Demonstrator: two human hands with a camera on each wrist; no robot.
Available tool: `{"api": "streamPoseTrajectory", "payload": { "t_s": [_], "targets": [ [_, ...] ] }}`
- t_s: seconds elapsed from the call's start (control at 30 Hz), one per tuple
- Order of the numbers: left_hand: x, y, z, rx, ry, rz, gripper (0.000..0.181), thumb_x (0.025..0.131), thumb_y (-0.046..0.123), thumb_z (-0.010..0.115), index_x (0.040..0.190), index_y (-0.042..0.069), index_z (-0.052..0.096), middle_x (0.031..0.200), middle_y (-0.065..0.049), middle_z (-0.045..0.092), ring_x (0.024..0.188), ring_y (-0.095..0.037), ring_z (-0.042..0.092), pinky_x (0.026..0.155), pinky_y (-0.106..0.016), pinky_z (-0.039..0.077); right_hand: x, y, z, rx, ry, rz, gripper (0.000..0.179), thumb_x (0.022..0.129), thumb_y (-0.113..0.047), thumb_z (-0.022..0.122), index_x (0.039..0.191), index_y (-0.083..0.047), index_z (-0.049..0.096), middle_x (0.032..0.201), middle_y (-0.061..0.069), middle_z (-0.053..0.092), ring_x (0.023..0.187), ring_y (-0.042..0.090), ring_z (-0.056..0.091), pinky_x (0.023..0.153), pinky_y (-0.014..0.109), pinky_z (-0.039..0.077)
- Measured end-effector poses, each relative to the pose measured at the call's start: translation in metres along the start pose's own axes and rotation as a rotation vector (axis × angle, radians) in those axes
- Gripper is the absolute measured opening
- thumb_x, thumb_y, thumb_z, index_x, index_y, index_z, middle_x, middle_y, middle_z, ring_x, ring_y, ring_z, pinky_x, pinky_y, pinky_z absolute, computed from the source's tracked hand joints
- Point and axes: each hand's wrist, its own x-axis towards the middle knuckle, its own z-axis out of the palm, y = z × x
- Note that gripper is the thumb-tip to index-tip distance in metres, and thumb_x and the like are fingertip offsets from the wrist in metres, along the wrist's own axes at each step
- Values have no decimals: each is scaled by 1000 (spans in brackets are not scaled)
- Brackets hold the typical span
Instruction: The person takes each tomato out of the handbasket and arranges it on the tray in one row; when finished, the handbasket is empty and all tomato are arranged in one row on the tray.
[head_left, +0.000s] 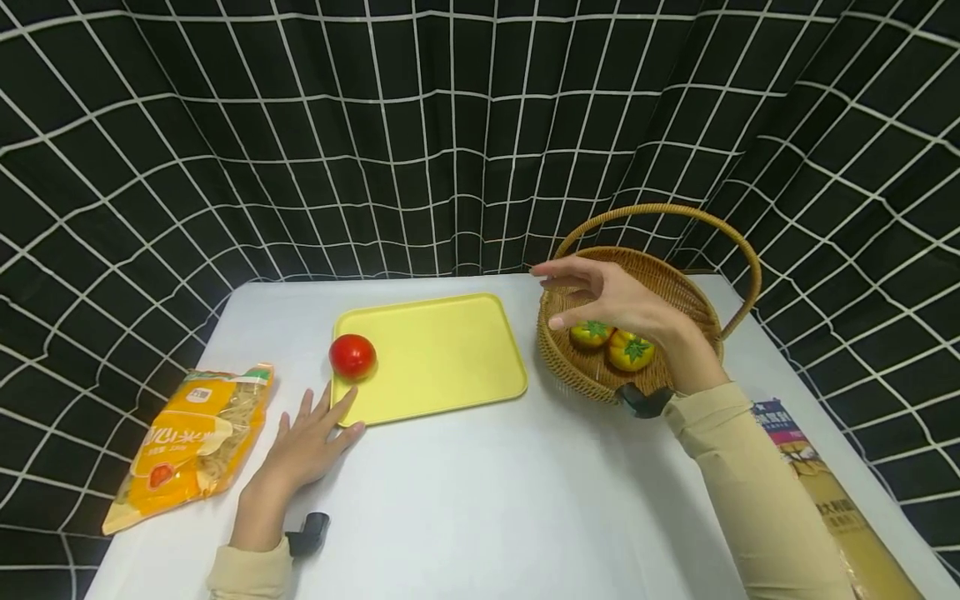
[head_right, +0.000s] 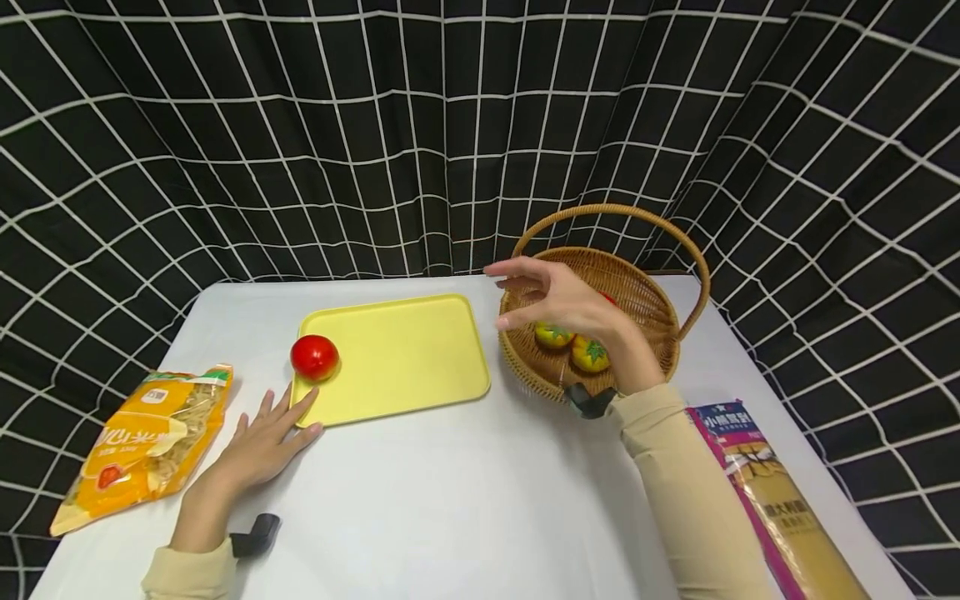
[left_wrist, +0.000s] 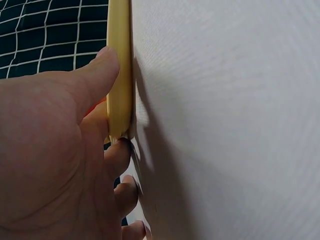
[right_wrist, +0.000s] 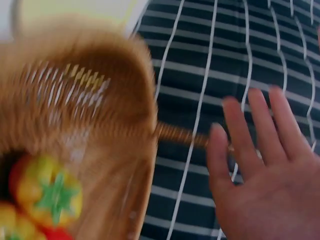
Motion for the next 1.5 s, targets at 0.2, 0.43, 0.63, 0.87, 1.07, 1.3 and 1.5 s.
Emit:
{"api": "streamPoseTrajectory", "payload": {
  "t_s": [0.2, 0.43, 0.63, 0.87, 1.07, 1.3, 1.5],
  "targets": [
    [1, -2, 1, 3, 7, -12, 79, 107, 61, 49, 170, 19, 26, 177, -24, 3, 161, -55, -7, 123, -78, -11, -2, 24, -30, -72, -42, 122, 67, 93, -27, 83, 153, -19, 55, 159, 9, 55, 150, 32, 47, 125, 62, 35],
    [2, -1, 1, -4, 8, -19, 78, 107, 59, 51, 170, 20, 26, 177, -24, 4, 161, -55, -7, 123, -78, -10, 13, 59, -45, -137, 28, 226, 74, 92, -36, 83, 156, -16, 51, 166, 16, 44, 153, 41, 38, 126, 67, 30],
    [2, 3, 1, -12, 12, -26, 77, 107, 56, 52, 170, 20, 27, 177, -24, 5, 162, -54, -8, 123, -78, -11, 22, 90, -40, -179, -24, 282, 78, 92, -33, 84, 158, -11, 49, 166, 24, 42, 154, 48, 36, 125, 70, 30],
    [3, 3, 2, -5, 13, -39, 77, 107, 56, 52, 170, 20, 26, 177, -24, 5, 162, -53, -8, 123, -78, -10, 27, 98, -34, -231, -47, 268, 73, 89, -25, 87, 150, -1, 55, 161, 29, 48, 151, 49, 42, 126, 66, 31],
    [3, 3, 3, -11, 12, -48, 77, 106, 56, 52, 170, 21, 26, 177, -23, 5, 162, -53, -8, 123, -78, -10, 31, 99, -28, -204, -69, 299, 68, 86, -14, 87, 146, 3, 58, 160, 30, 47, 146, 50, 45, 124, 65, 34],
    [2, 3, 3, -21, 5, -47, 78, 106, 57, 52, 170, 20, 26, 177, -23, 4, 162, -53, -9, 123, -77, -11, 29, 95, -22, -296, -55, 397, 71, 79, -14, 91, 144, -7, 63, 151, 25, 55, 133, 46, 49, 116, 68, 40],
    [1, 3, 2, -19, 8, -45, 77, 107, 56, 52, 170, 19, 26, 177, -23, 3, 162, -53, -9, 123, -77, -12, 29, 94, -18, -354, -49, 426, 71, 76, -14, 93, 141, -10, 66, 145, 24, 58, 127, 48, 37, 111, 70, 37]
  ]
}}
